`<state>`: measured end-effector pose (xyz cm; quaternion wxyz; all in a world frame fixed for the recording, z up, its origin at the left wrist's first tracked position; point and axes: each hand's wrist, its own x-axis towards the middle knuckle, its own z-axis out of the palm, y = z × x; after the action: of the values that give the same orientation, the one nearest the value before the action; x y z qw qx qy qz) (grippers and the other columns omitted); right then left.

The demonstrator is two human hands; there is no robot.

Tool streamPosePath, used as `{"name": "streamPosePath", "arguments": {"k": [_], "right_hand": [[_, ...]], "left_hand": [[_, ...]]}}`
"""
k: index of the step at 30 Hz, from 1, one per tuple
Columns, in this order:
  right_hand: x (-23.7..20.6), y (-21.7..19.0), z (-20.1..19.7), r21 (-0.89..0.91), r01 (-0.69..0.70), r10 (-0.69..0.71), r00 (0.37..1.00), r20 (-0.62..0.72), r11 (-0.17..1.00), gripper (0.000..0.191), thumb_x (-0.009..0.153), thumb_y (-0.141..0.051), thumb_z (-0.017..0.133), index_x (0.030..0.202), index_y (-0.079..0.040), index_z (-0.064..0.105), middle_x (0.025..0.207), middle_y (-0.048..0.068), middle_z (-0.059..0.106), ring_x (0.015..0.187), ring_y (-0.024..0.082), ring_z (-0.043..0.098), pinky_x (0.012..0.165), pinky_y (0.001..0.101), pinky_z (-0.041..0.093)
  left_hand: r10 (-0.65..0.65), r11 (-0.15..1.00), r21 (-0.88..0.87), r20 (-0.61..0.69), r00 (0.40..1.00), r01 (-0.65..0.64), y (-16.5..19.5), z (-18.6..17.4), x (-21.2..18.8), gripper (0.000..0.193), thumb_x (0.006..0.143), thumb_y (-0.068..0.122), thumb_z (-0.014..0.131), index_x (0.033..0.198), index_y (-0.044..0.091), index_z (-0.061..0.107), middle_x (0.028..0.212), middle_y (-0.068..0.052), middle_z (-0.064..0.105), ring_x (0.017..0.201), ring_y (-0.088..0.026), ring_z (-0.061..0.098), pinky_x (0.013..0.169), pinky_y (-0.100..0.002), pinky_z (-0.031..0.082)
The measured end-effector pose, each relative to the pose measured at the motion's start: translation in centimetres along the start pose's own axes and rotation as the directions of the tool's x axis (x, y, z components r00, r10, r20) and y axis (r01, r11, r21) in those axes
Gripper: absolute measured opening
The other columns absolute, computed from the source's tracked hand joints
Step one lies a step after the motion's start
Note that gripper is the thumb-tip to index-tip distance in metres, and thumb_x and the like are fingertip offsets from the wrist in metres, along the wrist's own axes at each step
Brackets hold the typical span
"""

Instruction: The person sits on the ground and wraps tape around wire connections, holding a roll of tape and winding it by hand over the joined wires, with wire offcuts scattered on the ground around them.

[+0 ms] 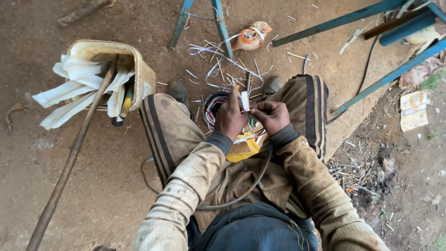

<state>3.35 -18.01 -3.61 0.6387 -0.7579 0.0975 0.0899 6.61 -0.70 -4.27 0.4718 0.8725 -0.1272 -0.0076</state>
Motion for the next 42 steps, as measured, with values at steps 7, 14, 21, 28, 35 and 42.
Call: {"name": "streamPosePath", "arguments": {"k": [7,14,21,28,35,42], "right_hand": [[0.0,1.6,0.1,0.071,0.005,-0.007,1.0,0.027,0.997,0.016,0.091,-0.007,0.075,0.101,0.005,0.075,0.087,0.004,0.076,0.077,0.006,0.064,0.068,0.0242,0.053],[1.6,1.7,0.4,-0.02,0.026,-0.025,0.999,0.036,0.999,0.018,0.092,-0.012,0.076,0.1,0.004,0.075,0.08,0.005,0.073,0.072,0.007,0.06,0.063,0.0263,0.051],[2.5,2.8,0.4,0.069,-0.034,0.03,0.998,0.047,0.997,0.02,0.089,-0.012,0.077,0.102,0.003,0.079,0.086,0.003,0.079,0.076,0.004,0.066,0.068,0.0243,0.055],[2.7,3.3,0.9,0.051,-0.092,0.093,0.996,-0.011,0.994,0.022,0.087,-0.014,0.079,0.098,0.005,0.079,0.079,0.005,0.078,0.069,0.007,0.065,0.063,0.0261,0.054],[2.4,2.5,0.6,-0.096,-0.024,0.029,0.998,0.052,0.995,0.023,0.086,-0.017,0.08,0.091,0.006,0.079,0.07,0.007,0.075,0.066,0.007,0.061,0.059,0.0285,0.051],[2.4,3.6,0.6,-0.054,-0.037,0.035,0.998,-0.045,0.998,0.022,0.084,-0.014,0.079,0.095,0.005,0.078,0.077,0.007,0.079,0.069,0.006,0.065,0.063,0.0274,0.055]], "left_hand": [[0.077,0.711,-0.679,0.33,0.941,0.18,-2.7,-0.3,0.9,0.054,0.084,0.015,0.076,0.127,0.003,0.047,0.101,-0.006,0.071,0.094,-0.017,0.069,0.083,-0.033,0.057],[-0.177,0.645,-0.594,0.497,0.85,0.481,-4.1,-0.3,2.9,0.047,0.089,0.025,0.08,0.118,-0.001,0.053,0.091,-0.005,0.072,0.08,-0.009,0.067,0.067,-0.026,0.056],[-0.191,0.57,-0.662,0.468,0.863,0.486,-4.5,0.3,2.5,0.053,0.087,0.019,0.078,0.126,0.001,0.047,0.091,-0.002,0.061,0.071,-0.007,0.061,0.062,-0.022,0.054],[-0.212,0.631,-0.646,0.389,0.897,0.429,-4.0,-0.1,1.8,0.045,0.09,0.018,0.075,0.123,0.002,0.05,0.091,-0.003,0.063,0.073,-0.006,0.061,0.062,-0.026,0.055],[-0.266,0.285,-0.656,0.647,0.715,0.699,-3.0,-2.7,2.7,0.032,0.09,0.022,0.073,0.11,0.002,0.058,0.086,-0.004,0.065,0.063,-0.013,0.064,0.057,-0.031,0.058],[0.322,0.932,-0.224,0.148,0.935,-0.285,-0.2,-3.2,0.1,0.056,0.079,0.031,0.083,0.12,0.0,0.062,0.101,-0.015,0.069,0.092,-0.028,0.07,0.08,-0.035,0.055]]}}
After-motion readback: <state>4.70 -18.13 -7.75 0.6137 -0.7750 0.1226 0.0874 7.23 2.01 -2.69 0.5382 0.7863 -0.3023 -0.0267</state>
